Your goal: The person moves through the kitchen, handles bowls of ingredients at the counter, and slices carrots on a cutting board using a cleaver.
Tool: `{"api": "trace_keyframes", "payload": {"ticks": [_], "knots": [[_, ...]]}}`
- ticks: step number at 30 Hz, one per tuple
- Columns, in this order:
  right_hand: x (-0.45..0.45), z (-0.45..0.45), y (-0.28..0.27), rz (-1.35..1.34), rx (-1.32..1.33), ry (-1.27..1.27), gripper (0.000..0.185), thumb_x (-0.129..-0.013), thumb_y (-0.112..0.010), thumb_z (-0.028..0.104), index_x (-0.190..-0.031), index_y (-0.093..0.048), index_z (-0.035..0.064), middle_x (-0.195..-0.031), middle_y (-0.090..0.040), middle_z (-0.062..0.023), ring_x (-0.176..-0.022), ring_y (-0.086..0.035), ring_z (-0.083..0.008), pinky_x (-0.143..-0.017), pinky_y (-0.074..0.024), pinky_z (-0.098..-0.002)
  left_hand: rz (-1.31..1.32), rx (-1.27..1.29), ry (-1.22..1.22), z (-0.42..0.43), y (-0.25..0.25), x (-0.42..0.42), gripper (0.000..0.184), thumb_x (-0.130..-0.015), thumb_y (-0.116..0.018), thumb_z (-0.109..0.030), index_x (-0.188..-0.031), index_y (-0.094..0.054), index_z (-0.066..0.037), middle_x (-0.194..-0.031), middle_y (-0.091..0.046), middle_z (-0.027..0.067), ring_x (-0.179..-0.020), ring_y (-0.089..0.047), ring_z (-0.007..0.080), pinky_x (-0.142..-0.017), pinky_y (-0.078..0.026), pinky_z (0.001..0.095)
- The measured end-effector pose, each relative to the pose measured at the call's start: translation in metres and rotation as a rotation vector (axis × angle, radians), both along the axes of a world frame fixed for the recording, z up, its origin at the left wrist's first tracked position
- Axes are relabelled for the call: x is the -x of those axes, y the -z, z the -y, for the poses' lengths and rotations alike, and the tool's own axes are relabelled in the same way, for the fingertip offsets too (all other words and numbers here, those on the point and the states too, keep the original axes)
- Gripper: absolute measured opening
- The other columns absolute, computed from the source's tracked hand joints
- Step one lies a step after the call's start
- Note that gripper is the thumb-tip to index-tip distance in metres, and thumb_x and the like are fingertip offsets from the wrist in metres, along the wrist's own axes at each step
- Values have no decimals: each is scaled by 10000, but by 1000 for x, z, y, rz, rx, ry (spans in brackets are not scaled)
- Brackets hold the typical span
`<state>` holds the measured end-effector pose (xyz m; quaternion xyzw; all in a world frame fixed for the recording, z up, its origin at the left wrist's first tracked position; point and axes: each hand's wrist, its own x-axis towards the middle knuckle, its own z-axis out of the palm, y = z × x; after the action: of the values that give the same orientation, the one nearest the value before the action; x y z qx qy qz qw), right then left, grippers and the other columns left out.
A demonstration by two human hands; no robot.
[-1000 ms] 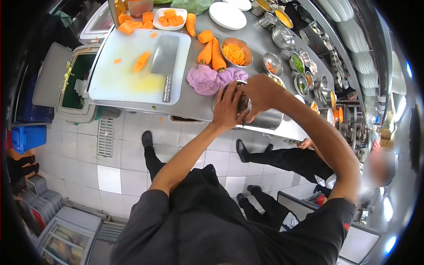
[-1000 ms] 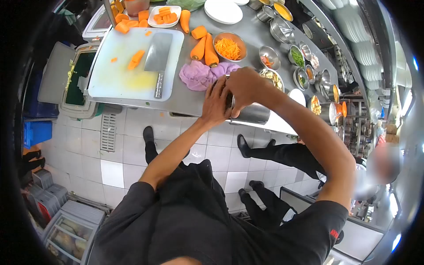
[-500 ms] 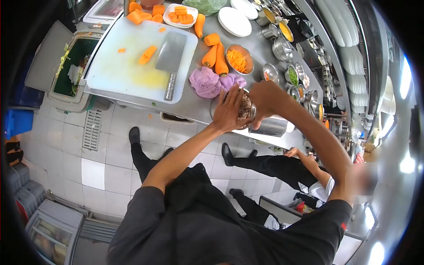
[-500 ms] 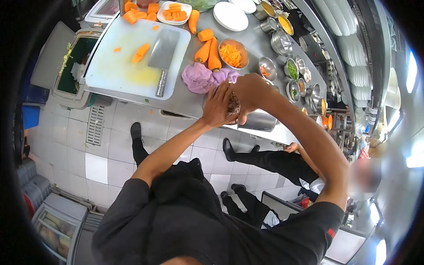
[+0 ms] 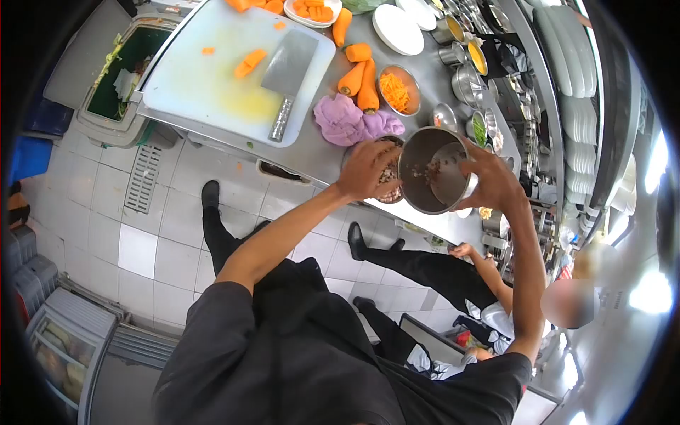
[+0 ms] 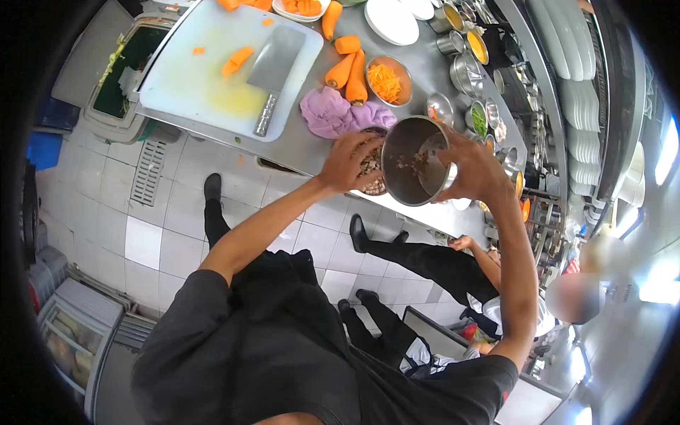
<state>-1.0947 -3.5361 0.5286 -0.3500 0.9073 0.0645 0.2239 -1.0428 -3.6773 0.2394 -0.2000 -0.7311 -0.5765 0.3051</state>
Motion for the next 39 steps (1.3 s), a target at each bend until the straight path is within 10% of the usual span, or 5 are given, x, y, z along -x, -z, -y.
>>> {"api": "trace_keyframes", "payload": {"ticks": [11, 18, 22, 30, 39], "knots": [[-35, -3, 21, -163, -54, -138, 524, -493, -902, 368, -846, -699, 38, -1434, -429, -305, -1232, -536, -408, -990, -483, -428, -264, 212, 228, -93, -49, 43, 309, -760, -699, -316, -954, -686, -76, -1096, -625, 128, -1038, -602, 330, -956, -453, 432], [-41, -18, 36, -214, -115, -95, 551, -503, -876, 372, -920, -706, 55, -1453, -390, -323, -1318, -460, -420, -1034, -454, -451, 93, 506, 571, -87, -52, 45, 371, -782, -663, -350, -1033, -675, -77, -1192, -603, 171, -1130, -565, 340, -975, -453, 460], [-41, -16, 38, -242, -60, -96, 526, -507, -870, 354, -906, -706, 52, -1456, -388, -320, -1323, -455, -421, -1036, -453, -454, -350, 473, 224, -86, -39, 44, 318, -808, -639, -345, -984, -680, -83, -1108, -646, 146, -1029, -618, 339, -934, -477, 457], [-46, 6, 33, -254, -80, -89, 501, -470, -888, 292, -839, -686, 21, -1425, -416, -331, -1288, -487, -426, -1027, -463, -440, -186, 855, 604, -76, -42, 50, 221, -837, -597, -314, -916, -708, -139, -1072, -666, 84, -969, -652, 265, -897, -489, 429], [-60, -43, 19, -462, -82, 115, 505, -483, -883, 263, -915, -726, 54, -1428, -437, -300, -1271, -509, -405, -1022, -464, -421, -166, 448, 188, 6, -45, 24, 321, -782, -740, -344, -1004, -674, -122, -1036, -638, 69, -1005, -595, 274, -875, -468, 402]]}}
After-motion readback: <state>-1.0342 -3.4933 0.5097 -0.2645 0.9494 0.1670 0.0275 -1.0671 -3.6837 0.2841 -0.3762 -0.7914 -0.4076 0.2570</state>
